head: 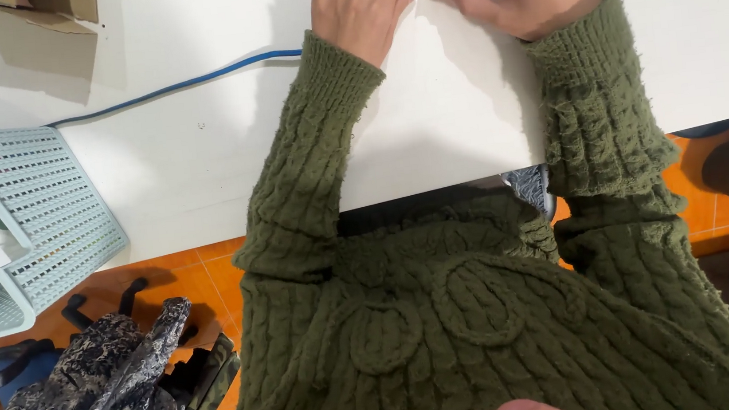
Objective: The person assembles electrical plugs by inserting wires into the terminals and tightening the screws with a screwdriver. They handle multiple pink plug units and a white socket, working on a white table.
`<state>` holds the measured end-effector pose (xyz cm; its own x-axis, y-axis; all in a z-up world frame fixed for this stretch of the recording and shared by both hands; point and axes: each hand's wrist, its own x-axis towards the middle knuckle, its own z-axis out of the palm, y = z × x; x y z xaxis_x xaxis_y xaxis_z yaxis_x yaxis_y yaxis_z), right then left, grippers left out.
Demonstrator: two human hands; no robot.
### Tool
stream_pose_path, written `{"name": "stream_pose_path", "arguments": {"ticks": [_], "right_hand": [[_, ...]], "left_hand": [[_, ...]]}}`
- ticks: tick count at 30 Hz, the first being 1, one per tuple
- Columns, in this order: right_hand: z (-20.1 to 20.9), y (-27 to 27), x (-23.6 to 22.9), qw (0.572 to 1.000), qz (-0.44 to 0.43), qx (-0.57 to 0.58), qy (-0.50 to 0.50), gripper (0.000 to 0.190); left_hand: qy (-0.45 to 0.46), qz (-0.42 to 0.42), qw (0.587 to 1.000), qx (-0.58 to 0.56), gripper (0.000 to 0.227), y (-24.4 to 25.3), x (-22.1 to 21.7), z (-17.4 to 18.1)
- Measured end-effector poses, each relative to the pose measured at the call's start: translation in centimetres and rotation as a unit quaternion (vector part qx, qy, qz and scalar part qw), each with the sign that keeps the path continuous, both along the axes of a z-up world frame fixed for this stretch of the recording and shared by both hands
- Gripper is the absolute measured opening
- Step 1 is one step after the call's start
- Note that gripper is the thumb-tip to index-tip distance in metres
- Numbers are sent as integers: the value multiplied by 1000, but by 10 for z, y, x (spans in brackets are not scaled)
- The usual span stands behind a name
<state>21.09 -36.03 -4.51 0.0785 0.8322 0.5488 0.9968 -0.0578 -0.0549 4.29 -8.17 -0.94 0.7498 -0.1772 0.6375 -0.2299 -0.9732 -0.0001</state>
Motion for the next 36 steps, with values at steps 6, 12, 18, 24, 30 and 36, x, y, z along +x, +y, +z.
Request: {"name": "stream_pose_path", "arguments": {"ticks": [6, 12, 18, 24, 30, 36], "right_hand": [[47, 17, -36, 989, -116, -62, 64, 51], [32, 15, -35, 988, -139, -35, 54, 58], [28, 23, -33, 989, -87, -83, 84, 64], [41, 39, -40, 987, -44, -94, 119, 63], [19, 42, -58, 997, -46, -57, 34, 56], [33, 43, -63, 999, -20, -38, 18, 50]], "left_hand": [[-30, 58, 997, 44, 50, -7, 6, 3], [32, 92, 994, 56, 38, -9, 7, -20], [40, 118, 991, 57, 37, -6, 5, -27], [44, 81, 995, -21, 34, -7, -1, -17], [37, 33, 989, -142, 31, -16, -12, -13], [87, 18, 982, -168, 24, -14, -17, -17]]}}
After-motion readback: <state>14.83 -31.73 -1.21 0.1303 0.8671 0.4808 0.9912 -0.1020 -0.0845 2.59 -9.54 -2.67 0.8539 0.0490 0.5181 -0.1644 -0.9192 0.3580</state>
